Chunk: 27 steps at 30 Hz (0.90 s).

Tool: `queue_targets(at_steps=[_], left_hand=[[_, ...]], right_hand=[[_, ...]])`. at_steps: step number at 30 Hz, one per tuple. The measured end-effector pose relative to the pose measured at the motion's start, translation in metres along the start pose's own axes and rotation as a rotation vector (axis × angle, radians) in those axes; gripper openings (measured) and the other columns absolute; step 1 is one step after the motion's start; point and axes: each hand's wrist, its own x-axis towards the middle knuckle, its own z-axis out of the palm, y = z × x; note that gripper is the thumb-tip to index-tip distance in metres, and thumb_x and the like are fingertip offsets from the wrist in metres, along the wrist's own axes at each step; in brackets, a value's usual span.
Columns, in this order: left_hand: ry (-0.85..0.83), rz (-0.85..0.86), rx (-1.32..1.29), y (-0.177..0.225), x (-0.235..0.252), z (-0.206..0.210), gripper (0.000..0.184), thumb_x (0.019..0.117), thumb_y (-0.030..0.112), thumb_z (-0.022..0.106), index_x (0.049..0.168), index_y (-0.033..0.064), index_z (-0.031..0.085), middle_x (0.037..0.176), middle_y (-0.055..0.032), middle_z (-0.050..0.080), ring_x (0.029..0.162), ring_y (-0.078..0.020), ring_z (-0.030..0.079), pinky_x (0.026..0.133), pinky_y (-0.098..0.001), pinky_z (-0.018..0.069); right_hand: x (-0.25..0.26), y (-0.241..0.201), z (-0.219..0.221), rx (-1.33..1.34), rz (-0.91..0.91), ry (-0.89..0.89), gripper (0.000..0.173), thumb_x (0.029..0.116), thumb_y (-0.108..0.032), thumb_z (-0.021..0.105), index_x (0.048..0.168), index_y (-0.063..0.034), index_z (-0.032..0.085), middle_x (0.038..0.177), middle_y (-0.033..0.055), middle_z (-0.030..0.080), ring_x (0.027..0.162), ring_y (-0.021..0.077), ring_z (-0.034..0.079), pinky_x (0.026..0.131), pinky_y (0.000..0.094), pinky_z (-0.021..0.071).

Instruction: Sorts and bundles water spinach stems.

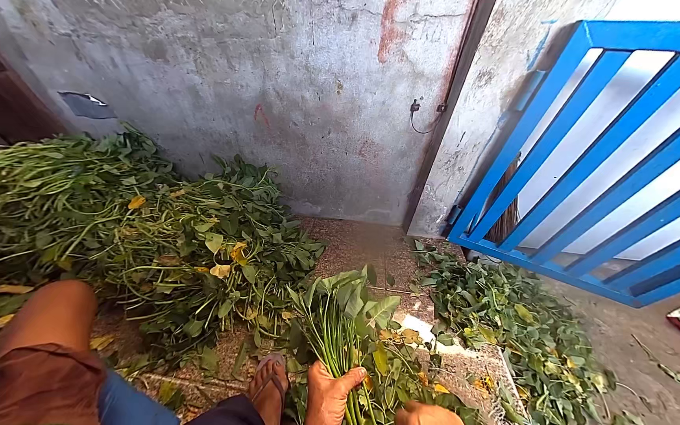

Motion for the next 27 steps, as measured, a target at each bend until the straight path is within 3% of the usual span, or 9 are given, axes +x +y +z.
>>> queue_targets(at_steps=[2,5,10,14,17,20,22,24,27], left_hand=[[-0.010,-0.016,0.009,0.001,0.000,0.001,0.041,0.0637,-0.014,0.084,0.098,-0.0105,0.062,0.077,-0.0198,0.072,0.064,-0.0266,0.072,0.062,-0.0384,0.0632],[-0.047,-0.032,0.014,0.005,-0.003,0.001,0.039,0.0619,-0.014,0.084,0.095,-0.0095,0.064,0.075,-0.0180,0.071,0.062,-0.0241,0.070,0.060,-0.0362,0.0616],[-0.108,-0.040,0.054,0.007,-0.003,-0.002,0.040,0.0580,-0.012,0.086,0.091,-0.0079,0.065,0.073,-0.0179,0.070,0.061,-0.0243,0.069,0.059,-0.0372,0.0610],[-0.224,-0.094,0.120,0.004,0.000,-0.008,0.039,0.0605,-0.009,0.087,0.093,-0.0061,0.066,0.077,-0.0161,0.072,0.066,-0.0241,0.071,0.063,-0.0378,0.0626],[-0.356,-0.151,0.119,0.009,0.002,-0.009,0.036,0.0661,-0.010,0.084,0.097,-0.0056,0.067,0.081,-0.0153,0.072,0.069,-0.0231,0.071,0.065,-0.0377,0.0624],[-0.396,-0.151,0.272,0.013,0.005,-0.011,0.035,0.0671,-0.010,0.083,0.097,-0.0028,0.067,0.081,-0.0115,0.074,0.070,-0.0202,0.072,0.066,-0.0360,0.0627],[-0.266,-0.100,0.318,0.008,0.008,-0.011,0.035,0.0685,-0.008,0.083,0.100,-0.0034,0.068,0.083,-0.0111,0.074,0.073,-0.0200,0.073,0.068,-0.0367,0.0634],[-0.027,-0.035,0.258,0.005,0.014,-0.008,0.035,0.0713,-0.008,0.082,0.102,-0.0062,0.066,0.083,-0.0133,0.073,0.072,-0.0217,0.072,0.067,-0.0377,0.0631],[0.210,-0.026,0.074,0.014,0.027,-0.006,0.033,0.0773,-0.012,0.078,0.107,-0.0094,0.064,0.083,-0.0168,0.071,0.066,-0.0230,0.069,0.063,-0.0364,0.0619]], right_hand=[[0.014,0.002,0.007,0.045,-0.139,0.355,0.026,0.1006,-0.026,0.059,0.116,-0.0091,0.070,0.107,0.0203,0.068,0.086,0.0388,0.071,0.066,0.0565,0.0589],[0.047,0.002,0.017,-0.026,-0.230,0.670,0.036,0.0990,-0.013,0.059,0.134,-0.0200,0.067,0.119,0.0134,0.068,0.088,0.0294,0.073,0.063,0.0436,0.0618],[0.080,0.013,0.024,-0.281,-0.281,0.946,0.008,0.0883,-0.010,0.067,0.094,-0.0133,0.072,0.090,0.0077,0.066,0.075,0.0232,0.070,0.051,0.0350,0.0577],[0.082,0.025,0.015,-0.093,-0.312,0.717,0.009,0.0899,-0.017,0.065,0.084,-0.0116,0.069,0.089,0.0065,0.067,0.082,0.0225,0.070,0.059,0.0394,0.0596],[0.081,0.044,-0.001,0.641,-0.318,0.380,0.017,0.0953,-0.020,0.058,0.092,-0.0074,0.069,0.087,0.0038,0.064,0.079,0.0150,0.063,0.070,0.0358,0.0537],[0.090,0.058,-0.010,1.443,-0.126,0.515,0.014,0.0928,-0.015,0.053,0.092,-0.0059,0.063,0.070,-0.0005,0.059,0.060,0.0101,0.056,0.056,0.0304,0.0496],[0.098,0.079,-0.022,1.698,-0.026,0.668,0.015,0.0982,-0.015,0.052,0.097,-0.0047,0.064,0.076,0.0029,0.064,0.064,0.0124,0.062,0.057,0.0308,0.0554],[0.110,0.110,-0.018,1.557,0.029,0.661,0.018,0.1005,-0.012,0.056,0.105,0.0016,0.067,0.087,0.0095,0.068,0.074,0.0159,0.065,0.064,0.0312,0.0559],[0.145,0.155,0.018,0.821,0.219,0.184,0.031,0.1025,-0.018,0.055,0.122,0.0009,0.070,0.116,0.0184,0.072,0.106,0.0287,0.069,0.096,0.0482,0.0543]])
